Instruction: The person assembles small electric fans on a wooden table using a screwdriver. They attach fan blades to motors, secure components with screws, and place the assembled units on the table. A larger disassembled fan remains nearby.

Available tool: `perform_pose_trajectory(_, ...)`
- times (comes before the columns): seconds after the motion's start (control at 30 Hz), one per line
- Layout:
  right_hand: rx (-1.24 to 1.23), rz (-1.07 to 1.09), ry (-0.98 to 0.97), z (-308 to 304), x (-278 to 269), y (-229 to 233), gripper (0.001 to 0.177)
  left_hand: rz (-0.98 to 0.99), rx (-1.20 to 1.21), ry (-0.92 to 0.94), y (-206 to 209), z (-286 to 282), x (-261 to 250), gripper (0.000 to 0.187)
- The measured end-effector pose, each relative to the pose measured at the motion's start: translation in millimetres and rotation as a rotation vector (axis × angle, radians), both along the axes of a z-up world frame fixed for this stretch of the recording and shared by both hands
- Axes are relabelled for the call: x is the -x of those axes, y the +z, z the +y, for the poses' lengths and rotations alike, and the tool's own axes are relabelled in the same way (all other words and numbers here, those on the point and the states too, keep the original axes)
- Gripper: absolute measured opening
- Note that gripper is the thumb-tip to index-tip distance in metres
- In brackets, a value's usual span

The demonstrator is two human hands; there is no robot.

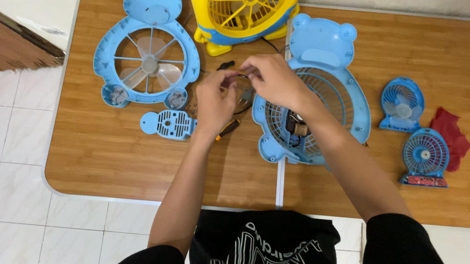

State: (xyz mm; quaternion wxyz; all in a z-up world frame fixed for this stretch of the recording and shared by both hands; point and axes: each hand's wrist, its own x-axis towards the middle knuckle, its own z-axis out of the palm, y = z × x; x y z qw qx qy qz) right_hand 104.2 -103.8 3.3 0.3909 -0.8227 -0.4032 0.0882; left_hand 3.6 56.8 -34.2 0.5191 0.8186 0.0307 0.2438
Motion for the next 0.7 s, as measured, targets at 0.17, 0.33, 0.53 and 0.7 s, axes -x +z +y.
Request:
perform_pose_trajectory(0.17, 0.247, -0.241, 0.065, 28.7, -29.4, -21.7, 0.03, 0.028, -0.179, -0.017, -31.7, 29.3, -35.9, 0.033)
perform_pose_trajectory(0.33, 0.546, -0.204, 0.029, 55.1, -57.2, -47.1, 0.027, 0.161, -0.38, 0.018, -66.9, 39.7, -64.2, 0.031)
perform_pose_trajectory(0.53, 0.728, -0.141, 0.077, 77.7, -76.3, -59.6, 0.032, 0.305, -0.664, 0.098, -93.2, 33.0, -75.4, 0.027)
perform_pose_trajectory(0.7, 0.774, -0.053, 0.086, 87.5, -78.3, -63.5, 0.035, 0.325, -0.637, 0.097, -92.7, 30.2, -71.9, 0.031)
